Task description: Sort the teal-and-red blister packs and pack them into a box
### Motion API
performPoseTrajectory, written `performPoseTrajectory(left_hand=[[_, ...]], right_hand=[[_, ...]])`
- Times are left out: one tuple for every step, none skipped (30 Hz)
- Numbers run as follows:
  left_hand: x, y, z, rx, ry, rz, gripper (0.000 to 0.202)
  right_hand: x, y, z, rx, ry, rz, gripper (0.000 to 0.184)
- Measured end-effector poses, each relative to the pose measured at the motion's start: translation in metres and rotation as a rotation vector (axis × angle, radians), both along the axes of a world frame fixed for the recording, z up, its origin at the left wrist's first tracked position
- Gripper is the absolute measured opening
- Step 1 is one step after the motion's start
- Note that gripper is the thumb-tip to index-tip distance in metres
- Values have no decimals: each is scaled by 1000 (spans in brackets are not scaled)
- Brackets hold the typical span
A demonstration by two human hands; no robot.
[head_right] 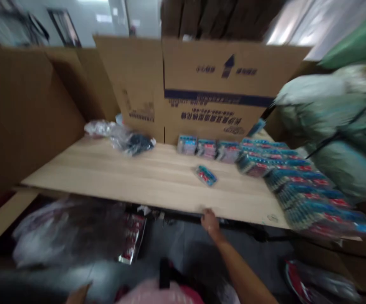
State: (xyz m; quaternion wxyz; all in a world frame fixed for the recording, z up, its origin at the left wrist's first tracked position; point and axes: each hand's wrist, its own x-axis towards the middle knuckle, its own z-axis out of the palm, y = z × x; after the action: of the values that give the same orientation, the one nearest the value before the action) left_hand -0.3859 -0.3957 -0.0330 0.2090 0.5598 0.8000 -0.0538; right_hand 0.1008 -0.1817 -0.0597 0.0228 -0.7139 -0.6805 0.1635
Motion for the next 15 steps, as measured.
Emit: performPoseTrajectory(left_hand=[[13, -4, 5, -55, 16, -1, 50], [23, -5, 12, -144, 51, -36, 53], [30, -1, 19, -190, 98, -76, 55], [33, 6, 27, -228, 139, -102, 57], [35, 17, 34, -272, 166, -122, 58], [35, 30, 40, -291, 191, -132, 58], [35, 44, 43, -298, 209, -134, 59], [36, 60, 45, -281, 220, -140, 59], [38, 76, 44, -243, 228, -149, 59], [40, 93, 41, -189, 231, -163, 58], [44, 112, 35, -128, 228, -185, 56], [50, 132, 28, -60, 220, -218, 55], [57, 153, 20, 11, 208, -263, 53], [66, 175, 12, 82, 193, -317, 52], [76, 196, 4, 147, 177, -371, 52]], right_hand=[[24, 10, -1, -23, -32, -17, 42], [44, 17, -6, -47, -58, -28, 44], [59, 22, -12, -75, -75, -34, 45], [70, 23, -20, -94, -84, -35, 47], [77, 21, -28, -100, -90, -34, 48], [80, 17, -34, -93, -93, -31, 50], [81, 13, -39, -79, -94, -27, 53], [80, 8, -42, -66, -97, -26, 55], [77, 5, -44, -60, -96, -27, 57], [74, 3, -45, -61, -91, -28, 60], [71, 3, -45, -75, -80, -33, 63], [68, 4, -44, -95, -68, -41, 65], [65, 5, -41, -116, -56, -52, 67], [62, 7, -39, -135, -46, -62, 69], [60, 9, -35, -157, -38, -71, 70]])
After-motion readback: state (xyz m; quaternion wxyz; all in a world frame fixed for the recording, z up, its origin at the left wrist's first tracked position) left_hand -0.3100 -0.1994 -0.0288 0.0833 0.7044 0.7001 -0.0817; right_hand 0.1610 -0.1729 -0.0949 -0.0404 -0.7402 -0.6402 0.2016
